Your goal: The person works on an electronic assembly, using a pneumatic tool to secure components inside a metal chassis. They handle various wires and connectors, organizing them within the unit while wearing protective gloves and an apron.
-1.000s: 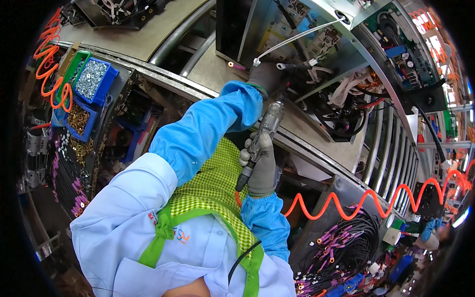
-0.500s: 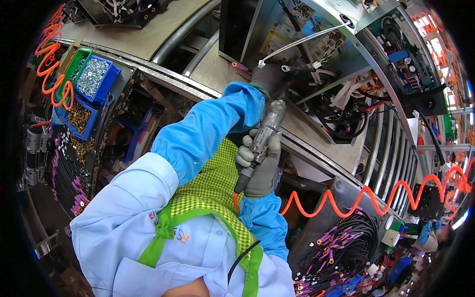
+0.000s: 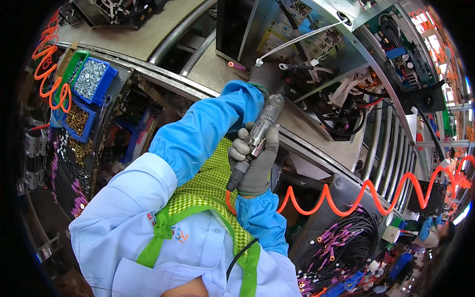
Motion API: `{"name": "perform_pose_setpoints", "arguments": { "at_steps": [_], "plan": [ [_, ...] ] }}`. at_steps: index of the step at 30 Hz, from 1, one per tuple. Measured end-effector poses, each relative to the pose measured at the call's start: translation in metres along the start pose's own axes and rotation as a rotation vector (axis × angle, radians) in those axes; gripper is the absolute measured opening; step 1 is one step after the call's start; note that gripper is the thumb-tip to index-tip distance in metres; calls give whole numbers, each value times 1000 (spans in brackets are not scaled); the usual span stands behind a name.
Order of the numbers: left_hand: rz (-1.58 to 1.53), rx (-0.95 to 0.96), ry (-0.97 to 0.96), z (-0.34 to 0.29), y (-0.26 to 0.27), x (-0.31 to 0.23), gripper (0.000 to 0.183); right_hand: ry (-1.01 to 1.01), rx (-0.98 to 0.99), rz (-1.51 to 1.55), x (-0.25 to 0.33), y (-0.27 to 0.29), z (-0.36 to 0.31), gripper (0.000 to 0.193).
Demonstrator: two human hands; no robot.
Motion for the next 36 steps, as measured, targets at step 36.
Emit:
{"name": "perform_pose_setpoints", "arguments": {
  "at_steps": [36],
  "plan": [
    [-35,-55,101,11,-17,22,25,49,-122,-328,5,34,-2,47]
  ]
}}
Point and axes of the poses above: each hand's wrist, its own z-axis towards the middle knuckle, its own y-axis out of the back of the hand, x = y × z, the point moved 7 cm from there along z, towards the middle knuckle
